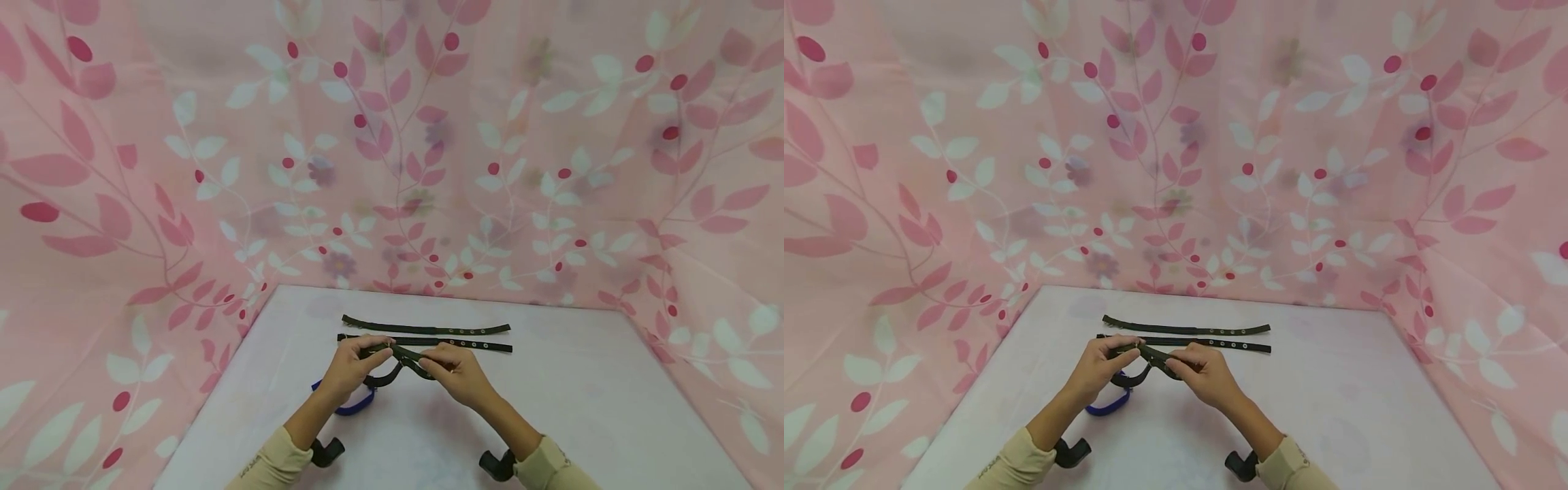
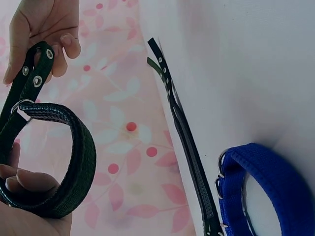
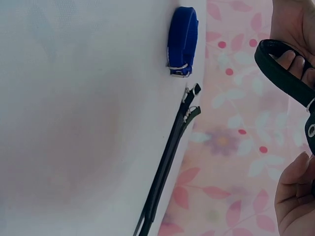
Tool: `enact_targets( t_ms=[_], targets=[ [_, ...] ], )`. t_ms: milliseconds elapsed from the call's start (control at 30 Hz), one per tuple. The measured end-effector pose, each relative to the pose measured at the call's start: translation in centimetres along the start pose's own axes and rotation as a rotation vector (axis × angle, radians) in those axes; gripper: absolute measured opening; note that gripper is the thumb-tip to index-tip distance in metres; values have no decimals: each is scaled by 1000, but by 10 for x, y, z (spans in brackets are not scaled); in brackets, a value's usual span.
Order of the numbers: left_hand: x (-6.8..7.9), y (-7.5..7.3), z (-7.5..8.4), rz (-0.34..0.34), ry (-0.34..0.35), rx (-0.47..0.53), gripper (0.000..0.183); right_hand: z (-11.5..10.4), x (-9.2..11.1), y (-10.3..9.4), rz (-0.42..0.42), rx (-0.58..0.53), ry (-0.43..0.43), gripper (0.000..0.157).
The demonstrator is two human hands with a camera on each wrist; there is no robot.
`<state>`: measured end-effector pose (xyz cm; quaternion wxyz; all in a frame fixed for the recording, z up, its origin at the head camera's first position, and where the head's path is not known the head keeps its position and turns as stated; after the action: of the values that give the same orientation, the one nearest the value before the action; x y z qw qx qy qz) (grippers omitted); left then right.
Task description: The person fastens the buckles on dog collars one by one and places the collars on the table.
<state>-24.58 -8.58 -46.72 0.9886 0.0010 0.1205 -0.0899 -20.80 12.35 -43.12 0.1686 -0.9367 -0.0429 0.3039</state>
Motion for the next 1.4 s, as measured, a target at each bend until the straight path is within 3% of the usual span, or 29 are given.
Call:
enact_targets(
  t_ms=[200,467,700,833,1100,1400],
  targets=[
    [0,4,-2,-16,-21,-16,25,-2,1,6,2,-2,-29,12],
    [0,16,-2,-6,56,-13,19,-6,1,18,28,23,-28,14],
    [2,21,0,24,-5,81,26,-10,1,23,98,-10,-30,18],
    [2,22,1,42,-18,88,26,-11,-1,24,121,-12,-45,14],
    [-1,16,4,83,-28,63,22,-5,0,29,66,-206,33,14],
    [-3,5,13,163,-21,125,28,-4,1,31,100,-229,44,12]
  ],
)
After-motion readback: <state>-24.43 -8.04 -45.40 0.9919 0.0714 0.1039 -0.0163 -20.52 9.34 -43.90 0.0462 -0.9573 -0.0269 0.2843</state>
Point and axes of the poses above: each hand's wrist, its own x-axis away from the middle knuckle, its own y-axis out of the palm, z = x × y, the point moved 4 cm from there along -x, towards the middle knuckle, and after that the axes turned 9 degrees about z, right-handed, at the moved point
